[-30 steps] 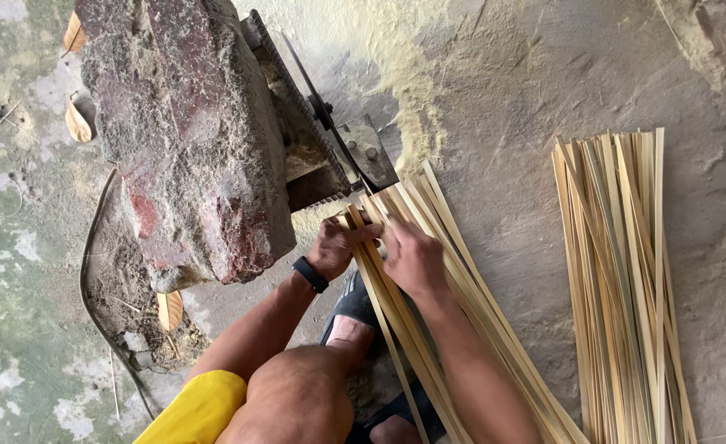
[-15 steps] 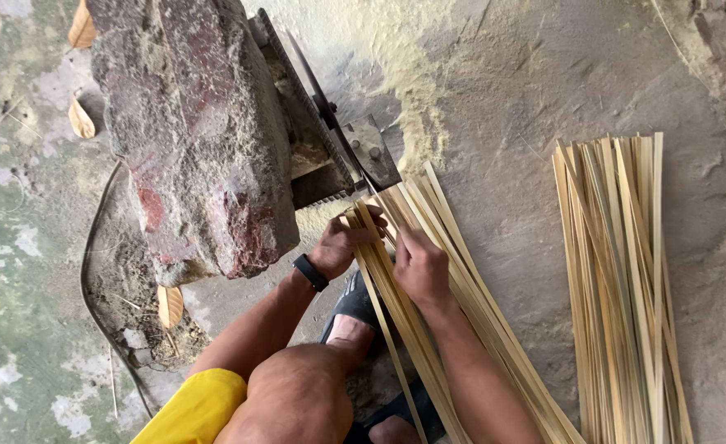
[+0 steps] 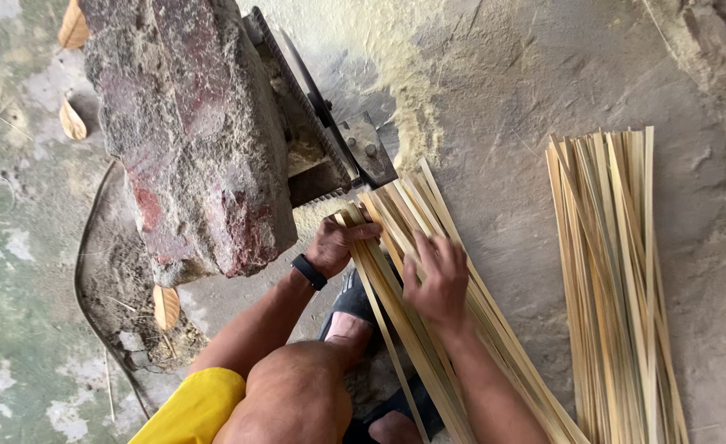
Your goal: The person sits on the floor and uses a circular saw to cut long bamboo strips into shorter pieces. They repeatedly feed bundles of strips into the saw, trim the ends, and stack the cut pieces on the floor.
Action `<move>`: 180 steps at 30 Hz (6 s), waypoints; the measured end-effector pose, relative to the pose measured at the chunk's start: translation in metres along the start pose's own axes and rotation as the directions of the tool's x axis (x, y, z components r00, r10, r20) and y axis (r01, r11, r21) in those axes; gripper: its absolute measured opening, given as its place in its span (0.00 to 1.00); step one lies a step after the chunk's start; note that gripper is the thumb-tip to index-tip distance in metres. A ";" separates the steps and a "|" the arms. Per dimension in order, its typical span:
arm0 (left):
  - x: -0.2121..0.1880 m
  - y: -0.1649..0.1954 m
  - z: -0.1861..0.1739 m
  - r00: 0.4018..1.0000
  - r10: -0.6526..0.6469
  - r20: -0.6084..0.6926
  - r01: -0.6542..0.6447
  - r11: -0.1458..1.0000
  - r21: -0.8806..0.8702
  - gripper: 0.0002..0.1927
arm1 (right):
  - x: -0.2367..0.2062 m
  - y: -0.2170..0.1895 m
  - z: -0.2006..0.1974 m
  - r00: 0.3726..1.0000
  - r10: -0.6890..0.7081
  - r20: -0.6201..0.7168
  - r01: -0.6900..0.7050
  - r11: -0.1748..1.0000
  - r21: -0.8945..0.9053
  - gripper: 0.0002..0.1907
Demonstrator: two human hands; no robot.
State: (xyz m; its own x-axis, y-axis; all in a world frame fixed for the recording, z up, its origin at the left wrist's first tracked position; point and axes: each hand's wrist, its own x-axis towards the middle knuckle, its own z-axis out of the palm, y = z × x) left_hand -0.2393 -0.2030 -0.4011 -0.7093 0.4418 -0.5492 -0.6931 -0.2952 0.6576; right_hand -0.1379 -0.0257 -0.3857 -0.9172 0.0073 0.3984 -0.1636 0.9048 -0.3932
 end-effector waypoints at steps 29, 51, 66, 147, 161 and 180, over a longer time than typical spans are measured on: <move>-0.003 -0.002 -0.005 0.999 0.035 0.005 -0.036 0.995 0.093 0.15 | -0.018 0.014 -0.002 0.993 0.028 0.118 -0.047 0.987 0.155 0.12; 0.002 0.001 -0.002 0.989 0.084 -0.123 -0.074 0.993 0.087 0.11 | 0.032 0.005 0.018 0.970 0.121 0.211 -0.161 0.970 0.181 0.10; 0.002 0.001 -0.004 0.994 -0.026 -0.106 0.021 0.999 -0.049 0.18 | 0.024 -0.002 0.039 0.967 0.176 0.183 -0.217 0.946 0.240 0.10; 0.003 0.003 0.004 0.986 0.062 -0.158 -0.077 0.993 -0.087 0.13 | 0.022 0.003 0.008 0.995 0.049 0.083 -0.061 0.987 0.146 0.09; -0.001 0.001 0.001 0.998 0.031 -0.049 -0.037 0.988 -0.148 0.20 | 0.036 -0.006 0.036 0.995 0.077 0.070 -0.092 0.963 0.254 0.11; 0.001 0.001 0.006 0.996 0.017 -0.083 -0.015 1.000 0.026 0.21 | -0.009 -0.004 0.012 0.940 0.218 0.264 -0.304 0.887 0.348 0.10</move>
State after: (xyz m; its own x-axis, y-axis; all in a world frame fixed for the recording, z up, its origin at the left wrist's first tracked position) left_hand -0.2394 -0.1975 -0.3976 -0.7293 0.3647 -0.5790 -0.6788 -0.2795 0.6790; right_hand -0.1338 -0.0349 -0.3977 -0.9934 0.0916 0.0697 0.0070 0.6524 -0.7579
